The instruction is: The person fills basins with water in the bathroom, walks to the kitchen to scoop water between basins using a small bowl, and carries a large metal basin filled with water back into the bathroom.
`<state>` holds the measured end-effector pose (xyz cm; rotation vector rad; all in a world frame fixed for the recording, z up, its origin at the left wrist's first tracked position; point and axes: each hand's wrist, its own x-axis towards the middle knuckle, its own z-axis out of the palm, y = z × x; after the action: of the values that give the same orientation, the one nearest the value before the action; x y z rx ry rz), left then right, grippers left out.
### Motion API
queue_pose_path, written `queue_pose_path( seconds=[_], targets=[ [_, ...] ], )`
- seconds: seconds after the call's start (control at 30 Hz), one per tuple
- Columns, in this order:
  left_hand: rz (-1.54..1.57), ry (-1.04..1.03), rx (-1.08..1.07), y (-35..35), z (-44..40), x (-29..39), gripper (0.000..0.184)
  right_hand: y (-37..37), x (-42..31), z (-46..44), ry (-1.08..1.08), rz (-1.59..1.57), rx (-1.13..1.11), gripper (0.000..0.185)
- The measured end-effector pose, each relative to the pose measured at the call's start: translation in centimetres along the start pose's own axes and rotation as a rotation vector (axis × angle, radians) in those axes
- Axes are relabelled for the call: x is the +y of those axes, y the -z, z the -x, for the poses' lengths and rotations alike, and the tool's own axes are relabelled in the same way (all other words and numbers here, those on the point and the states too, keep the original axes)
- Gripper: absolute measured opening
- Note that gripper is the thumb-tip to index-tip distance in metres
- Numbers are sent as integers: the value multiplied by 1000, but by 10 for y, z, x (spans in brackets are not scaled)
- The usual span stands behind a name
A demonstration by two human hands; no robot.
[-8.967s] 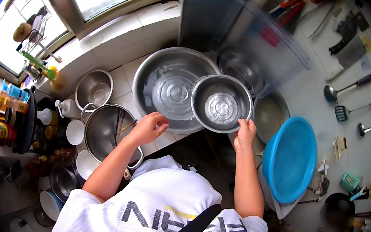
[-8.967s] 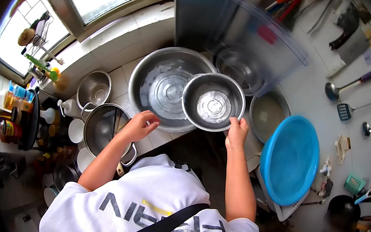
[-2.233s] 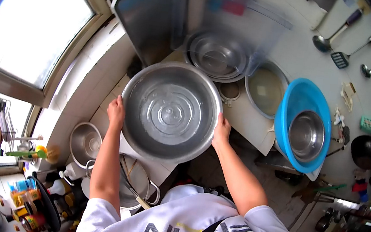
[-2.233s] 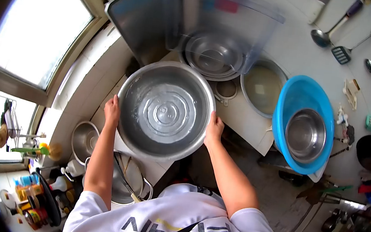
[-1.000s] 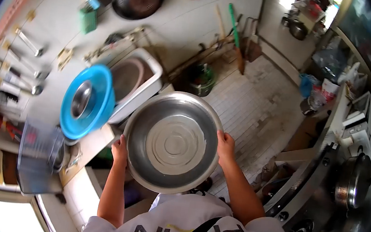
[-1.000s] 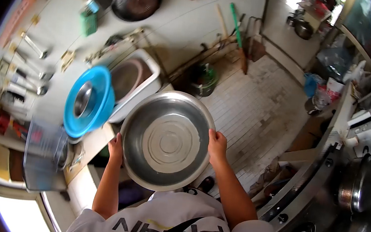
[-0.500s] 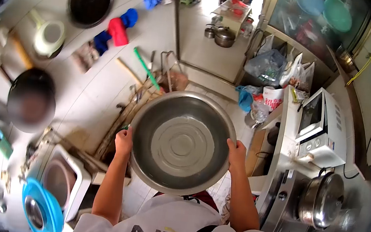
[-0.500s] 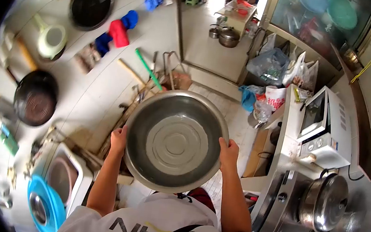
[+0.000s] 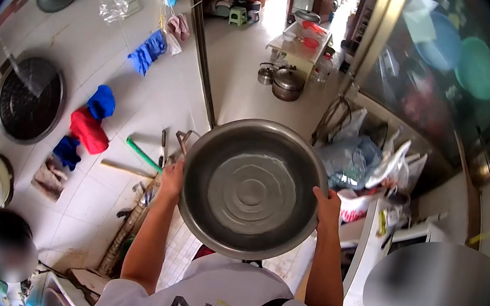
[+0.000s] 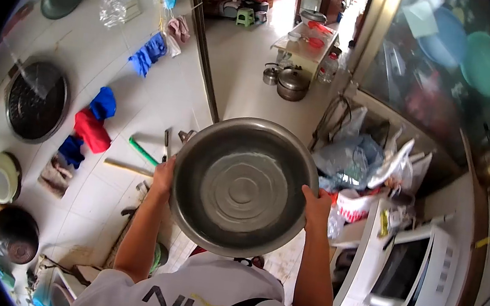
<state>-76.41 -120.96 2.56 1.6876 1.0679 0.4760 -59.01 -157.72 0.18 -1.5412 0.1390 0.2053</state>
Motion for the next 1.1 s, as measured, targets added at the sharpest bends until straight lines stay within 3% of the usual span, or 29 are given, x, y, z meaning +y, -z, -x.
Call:
queue_pose_path(
  seconds=[0.07,0.1,0.23,0.33,0.47,0.63,0.73,0.87,0.97,1.1],
  targets=[
    [-53,9,-8,-25,-48,28,58,-22,-16,-61,-12,43,21,30],
    [133,-28,-35,-48,-98,8,55,-34,-30,-90,-25,56,17,29],
    [315,79,-124,-111,-212,71,55,-86,-69,-201,5,3,-6,28],
    [391,-12,-210,-143,-282,135,52,-130,-85,-284,32,-30,14,25],
    [220,-33,-146,-193,-409,170,45,-188,-126,-391,-39,-86,16,24],
    [227,11,-61,-249,-526,212,44,-259,-173,-535,-5,50,-1,28],
    [417,-21,17,-278,-587,269,42,-309,-204,-638,42,62,-79,30],
    [435,35,70,-300,-666,297,46,-373,-245,-726,52,151,-58,34],
    [382,78,211,-315,-728,322,50,-419,-251,-813,60,185,-194,34],
    [388,112,268,-328,-803,358,54,-486,-261,-892,96,262,-140,33]
  ],
)
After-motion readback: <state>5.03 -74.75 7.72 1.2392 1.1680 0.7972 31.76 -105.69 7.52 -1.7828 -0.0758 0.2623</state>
